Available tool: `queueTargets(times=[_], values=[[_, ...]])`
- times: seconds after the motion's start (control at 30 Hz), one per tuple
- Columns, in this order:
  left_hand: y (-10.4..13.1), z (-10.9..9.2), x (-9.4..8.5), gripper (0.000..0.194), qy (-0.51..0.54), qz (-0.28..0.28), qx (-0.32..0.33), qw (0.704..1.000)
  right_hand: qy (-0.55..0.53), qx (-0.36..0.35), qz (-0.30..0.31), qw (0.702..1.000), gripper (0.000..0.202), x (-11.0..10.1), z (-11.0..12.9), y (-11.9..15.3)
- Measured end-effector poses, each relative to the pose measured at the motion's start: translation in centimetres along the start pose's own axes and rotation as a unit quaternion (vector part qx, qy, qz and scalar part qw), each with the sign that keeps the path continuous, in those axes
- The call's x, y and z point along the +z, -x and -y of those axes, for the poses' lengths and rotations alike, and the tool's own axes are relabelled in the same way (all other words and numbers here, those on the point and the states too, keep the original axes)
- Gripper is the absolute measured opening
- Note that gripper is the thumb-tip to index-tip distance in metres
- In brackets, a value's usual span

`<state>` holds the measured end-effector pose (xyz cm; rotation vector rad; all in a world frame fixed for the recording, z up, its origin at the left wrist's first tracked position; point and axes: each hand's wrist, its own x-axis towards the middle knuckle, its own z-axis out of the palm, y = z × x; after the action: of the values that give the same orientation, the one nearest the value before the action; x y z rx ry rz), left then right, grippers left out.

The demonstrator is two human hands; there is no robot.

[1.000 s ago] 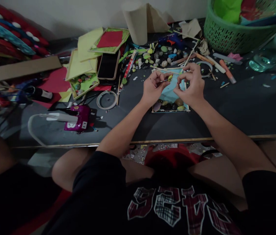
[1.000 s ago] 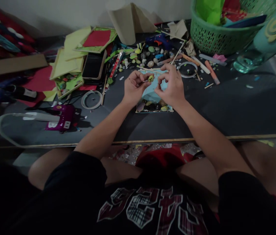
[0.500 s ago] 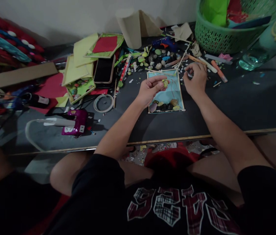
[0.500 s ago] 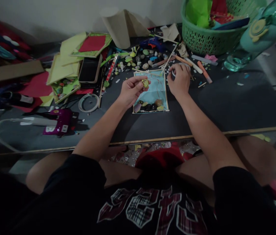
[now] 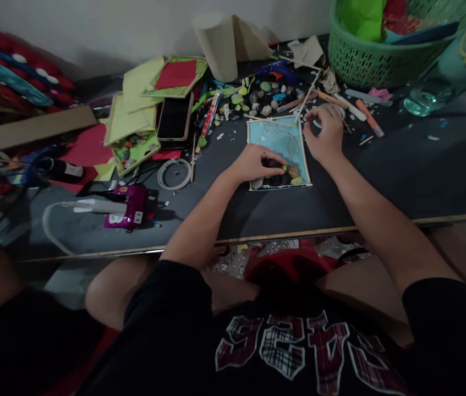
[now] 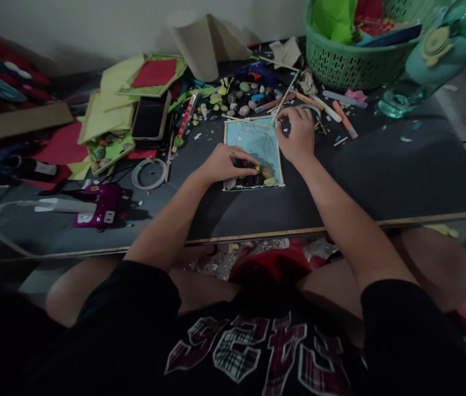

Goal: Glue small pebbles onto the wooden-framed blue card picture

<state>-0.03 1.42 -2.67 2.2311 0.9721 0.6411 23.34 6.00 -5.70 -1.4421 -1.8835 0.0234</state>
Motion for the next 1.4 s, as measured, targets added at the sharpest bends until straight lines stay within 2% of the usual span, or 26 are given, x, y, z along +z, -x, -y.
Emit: queueTargets(times=[0.23,0.4,0.57,0.77,0.9,1.0,1.07,1.27,1.4], values=[[0.0,0.4,0.0,0.02,0.003,0.015,-0.019,1.0,-0.015,-0.014,-0.009,1.0,0.017,0.8,-0.9,0.1],[-0.2,0.8,0.2,0.013,-0.025,-0.004,0.033,0.999,-0.041,0.019,-0.012,0.999,0.04,1.1,-1.2,0.1],[-0.4,0.8,0.7,0.01,-0.069,-0.017,0.068,0.995,-0.043,0.022,-0.006,0.999,0.042,1.4,-1.7,0.1],[-0.6,0.7,0.9,0.008,-0.06,-0.007,0.008,0.998,-0.043,0.018,0.002,0.999,0.042,1.5,-1.8,0.1],[-0.7,0.1,0.6,0.009,-0.069,0.007,-0.041,0.997,-0.011,0.022,0.015,1.0,0.033,0.9,-1.1,0.2],[-0.7,-0.3,0.5,0.01,-0.072,0.023,-0.054,0.996,0.023,0.029,0.03,0.999,0.02,0.0,-0.5,0.2],[-0.7,-0.4,0.6,0.011,-0.08,0.025,-0.054,0.995,0.029,0.028,0.019,0.999,0.014,-0.6,-0.4,0.3],[-0.7,0.2,0.9,0.012,-0.079,0.016,-0.021,0.996,0.029,0.045,-0.065,0.996,0.007,-1.4,-1.3,0.7],[-0.8,1.3,1.2,0.021,-0.033,0.009,0.029,0.999,0.036,0.053,-0.08,0.995,0.01,-1.3,-1.7,0.8]])
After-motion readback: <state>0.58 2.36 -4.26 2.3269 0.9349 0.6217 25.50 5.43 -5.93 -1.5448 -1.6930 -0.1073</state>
